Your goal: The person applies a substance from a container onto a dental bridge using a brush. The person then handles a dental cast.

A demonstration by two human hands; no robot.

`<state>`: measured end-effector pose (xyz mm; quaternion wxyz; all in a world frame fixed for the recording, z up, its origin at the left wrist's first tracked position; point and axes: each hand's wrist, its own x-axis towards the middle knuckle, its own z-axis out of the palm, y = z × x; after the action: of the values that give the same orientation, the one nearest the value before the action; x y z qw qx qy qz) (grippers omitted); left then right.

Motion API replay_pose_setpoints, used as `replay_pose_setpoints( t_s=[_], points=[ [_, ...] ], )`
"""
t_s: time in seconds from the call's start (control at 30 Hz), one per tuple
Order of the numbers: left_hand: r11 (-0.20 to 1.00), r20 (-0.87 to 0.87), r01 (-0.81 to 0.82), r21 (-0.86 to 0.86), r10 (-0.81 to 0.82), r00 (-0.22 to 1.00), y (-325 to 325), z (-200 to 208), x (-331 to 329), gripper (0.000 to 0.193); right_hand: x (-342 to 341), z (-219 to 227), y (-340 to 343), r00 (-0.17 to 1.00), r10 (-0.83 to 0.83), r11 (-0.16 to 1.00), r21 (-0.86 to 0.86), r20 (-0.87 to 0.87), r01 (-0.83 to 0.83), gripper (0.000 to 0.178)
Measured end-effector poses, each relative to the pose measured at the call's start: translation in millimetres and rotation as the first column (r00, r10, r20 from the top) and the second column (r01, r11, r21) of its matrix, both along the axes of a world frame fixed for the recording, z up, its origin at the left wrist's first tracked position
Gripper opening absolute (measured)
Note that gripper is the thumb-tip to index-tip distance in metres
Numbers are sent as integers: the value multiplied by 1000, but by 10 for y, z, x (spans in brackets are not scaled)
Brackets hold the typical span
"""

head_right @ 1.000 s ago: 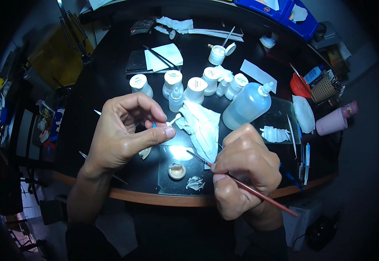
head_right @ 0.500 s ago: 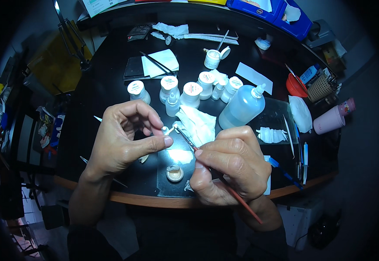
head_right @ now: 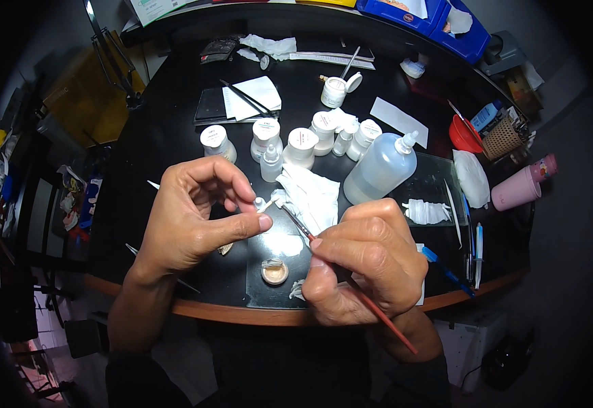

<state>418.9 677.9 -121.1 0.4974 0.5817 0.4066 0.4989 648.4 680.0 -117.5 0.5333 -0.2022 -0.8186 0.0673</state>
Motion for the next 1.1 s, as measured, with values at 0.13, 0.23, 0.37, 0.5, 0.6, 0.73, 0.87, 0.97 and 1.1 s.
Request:
replay_pose_setpoints(
  t_s=[0.13, 0.23, 0.37, 0.5, 0.6, 0.73, 0.87, 0.97, 1.1],
  points=[
    [1000, -10, -12, 1, 12, 1000, -6, 3, 4, 28, -10, -3, -3, 1000, 0, 1000, 8, -5, 0, 26],
    [1000, -6, -10, 1, 10, 1000, -5, 2, 4, 28, -12, -7, -5, 1000, -2, 1000, 10, -2, 2, 26],
    [1000, -5, -7, 6, 7, 1000, -4, 4, 3, 28, -4, -3, -16, 1000, 3, 1000, -1, -3, -3, 26],
    [1000, 10, 3, 6, -4, 1000, 3, -3, 2, 27, -15, 14, -16, 1000, -3, 1000, 7, 10, 3, 26],
    [1000, 2, 2, -4, -2, 1000, -2, 2, -7, 28, -5, -3, -14, 1000, 3, 1000, 2, -4, -3, 26],
    [1000, -3, 3, -19, -3, 1000, -8, 16, -1, 28, -7, 11, -3, 1000, 0, 1000, 10, 1, 0, 26],
    [1000, -11, -2, 2, 2, 1000, -6, 5, -7, 28, 36, -10, -5, 1000, 25, 1000, -5, -14, -25, 24],
    [1000, -12, -1, -12, 1, 1000, -11, 23, -2, 28, 25, -3, -1, 1000, 16, 1000, 8, -26, -16, 23],
    [1000, -10, -4, -8, 4, 1000, -13, 13, -6, 27, -4, -20, 8, 999, 4, 1000, 11, -35, -3, 24]
  ],
)
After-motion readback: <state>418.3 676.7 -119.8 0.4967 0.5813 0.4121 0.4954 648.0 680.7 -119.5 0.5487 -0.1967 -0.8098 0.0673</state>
